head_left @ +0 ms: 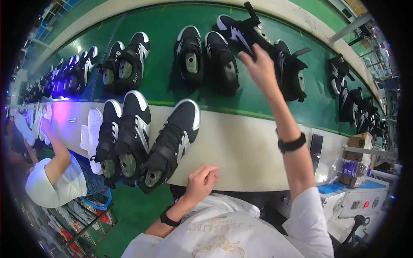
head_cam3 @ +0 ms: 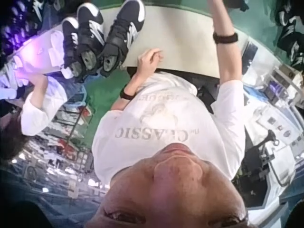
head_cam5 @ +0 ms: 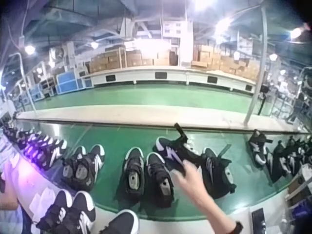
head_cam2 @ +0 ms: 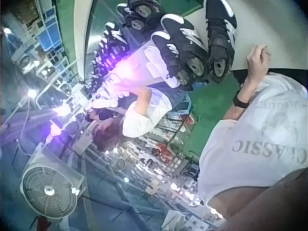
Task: Assembling and inspecting shoes by inserting lasts and adjusting straps on a production line.
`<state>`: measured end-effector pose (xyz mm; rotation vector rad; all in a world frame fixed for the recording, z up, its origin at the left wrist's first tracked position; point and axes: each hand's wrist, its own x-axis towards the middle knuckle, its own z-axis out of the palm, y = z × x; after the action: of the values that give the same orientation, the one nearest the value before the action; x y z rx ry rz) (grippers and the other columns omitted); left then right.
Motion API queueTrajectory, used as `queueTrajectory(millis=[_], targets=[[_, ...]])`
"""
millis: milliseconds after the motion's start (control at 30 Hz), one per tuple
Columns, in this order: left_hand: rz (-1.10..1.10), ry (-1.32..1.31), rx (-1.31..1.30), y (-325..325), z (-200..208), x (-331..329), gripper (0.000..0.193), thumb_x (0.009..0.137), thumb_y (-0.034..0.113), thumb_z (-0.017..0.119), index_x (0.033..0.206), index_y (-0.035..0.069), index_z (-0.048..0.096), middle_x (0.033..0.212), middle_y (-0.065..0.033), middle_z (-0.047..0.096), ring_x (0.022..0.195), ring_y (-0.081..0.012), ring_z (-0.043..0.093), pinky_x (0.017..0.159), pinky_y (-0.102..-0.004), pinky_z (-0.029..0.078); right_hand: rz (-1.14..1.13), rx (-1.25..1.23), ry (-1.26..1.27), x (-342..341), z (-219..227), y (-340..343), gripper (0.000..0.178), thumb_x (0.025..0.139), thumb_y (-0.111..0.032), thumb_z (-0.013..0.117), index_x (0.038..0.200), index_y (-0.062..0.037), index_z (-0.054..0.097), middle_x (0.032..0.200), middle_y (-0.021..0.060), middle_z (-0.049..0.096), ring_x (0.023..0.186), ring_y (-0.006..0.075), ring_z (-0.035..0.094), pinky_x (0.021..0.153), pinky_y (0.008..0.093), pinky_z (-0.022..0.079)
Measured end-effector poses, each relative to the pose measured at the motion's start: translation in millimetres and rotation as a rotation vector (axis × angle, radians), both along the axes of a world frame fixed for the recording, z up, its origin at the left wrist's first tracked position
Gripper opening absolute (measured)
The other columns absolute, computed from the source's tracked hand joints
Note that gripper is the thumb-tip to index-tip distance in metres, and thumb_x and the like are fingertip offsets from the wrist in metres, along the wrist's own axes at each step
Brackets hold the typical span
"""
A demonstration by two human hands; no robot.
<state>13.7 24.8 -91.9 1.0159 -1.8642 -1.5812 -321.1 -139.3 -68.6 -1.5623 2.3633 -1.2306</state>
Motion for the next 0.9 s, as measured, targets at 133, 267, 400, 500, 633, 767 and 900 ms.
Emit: queueTrajectory(millis=[133, 267, 400, 500, 633, 767, 900], targets=[[0.0, -0.017, -0.079, 2.0, -3.0, -2.2, 0.021, 0.09, -0.01, 0.05, 0.101, -0.002, 0.066, 0.089, -0.0115, 0.066, 0.072, -0.0164, 0.071, 0.061, -0.0262, 0.059, -0.231, -0.054, 0.429, -83.7, -23.0, -49.4, 0.06, 0.081, -0.037, 0.076, 0.118, 0.0068, 0.059, 0.115, 0.0287, 0.063, 0.112, 0.0423, 0.059, 0.096, 0.0465, 0.047], [0.009, -0.037, -0.073, 4.1, -1.9, 5.1, 0.021, 0.089, -0.01, 0.051, 0.1, -0.002, 0.066, 0.087, -0.0105, 0.066, 0.07, -0.0163, 0.071, 0.06, -0.027, 0.058, -0.148, 0.283, 0.286, -97.0, -20.5, -59.0, 0.056, 0.075, -0.044, 0.081, 0.095, 0.0045, 0.06, 0.096, 0.0257, 0.068, 0.093, 0.0419, 0.066, 0.081, 0.0468, 0.051], [-0.033, -0.06, -0.159, 1.6, -2.3, 0.9, 0.021, 0.087, -0.008, 0.052, 0.101, 0.001, 0.064, 0.084, -0.0112, 0.064, 0.07, -0.0191, 0.071, 0.057, -0.0293, 0.055, -0.062, 0.335, -0.011, -99.9, -34.5, -64.8, 0.061, 0.073, -0.044, 0.081, 0.097, 0.0052, 0.054, 0.096, 0.0286, 0.067, 0.093, 0.0428, 0.066, 0.081, 0.0465, 0.052], [-0.032, -0.038, -0.146, 2.1, -5.6, -5.5, 0.02, 0.087, -0.007, 0.051, 0.101, 0.001, 0.064, 0.082, -0.0104, 0.064, 0.069, -0.0188, 0.071, 0.058, -0.0296, 0.055, -0.129, 0.276, -0.133, -75.6, -33.8, -49.6, 0.059, 0.074, -0.042, 0.08, 0.097, 0.0064, 0.055, 0.094, 0.0267, 0.067, 0.09, 0.0396, 0.067, 0.078, 0.0448, 0.053], [-0.012, -0.048, -0.122, 2.3, -4.2, -0.4, 0.019, 0.089, -0.006, 0.051, 0.101, 0.002, 0.064, 0.083, -0.0108, 0.065, 0.068, -0.0191, 0.071, 0.058, -0.0295, 0.056, -0.101, 0.279, -0.917, -24.1, 42.0, 34.1, 0.049, 0.078, -0.04, 0.079, 0.098, 0.0009, 0.06, 0.084, 0.0083, 0.064, 0.075, 0.0165, 0.061, 0.062, 0.0328, 0.048], [-0.072, -0.142, 0.085, 0.8, -1.2, -2.3, 0.026, 0.094, 0.0, 0.055, 0.119, -0.002, 0.062, 0.106, -0.0165, 0.068, 0.084, -0.0234, 0.073, 0.072, -0.0301, 0.06, -0.133, 0.202, -0.609, 48.8, 50.0, 176.4, 0.045, 0.078, -0.032, 0.082, 0.09, -0.0002, 0.053, 0.071, 0.0062, 0.057, 0.063, 0.0075, 0.049, 0.05, 0.029, 0.04], [-0.211, -0.115, -0.134, 4.6, 54.8, -24.2, 0.078, 0.09, 0.029, 0.069, 0.146, -0.008, 0.028, 0.149, -0.0352, 0.03, 0.139, -0.0456, 0.034, 0.112, -0.0471, 0.033, -0.111, 0.296, -0.682, 154.3, 64.5, 266.3, 0.027, 0.09, -0.014, 0.07, 0.102, 0.0051, 0.056, 0.105, 0.0176, 0.067, 0.098, 0.0179, 0.066, 0.082, 0.0301, 0.053]])
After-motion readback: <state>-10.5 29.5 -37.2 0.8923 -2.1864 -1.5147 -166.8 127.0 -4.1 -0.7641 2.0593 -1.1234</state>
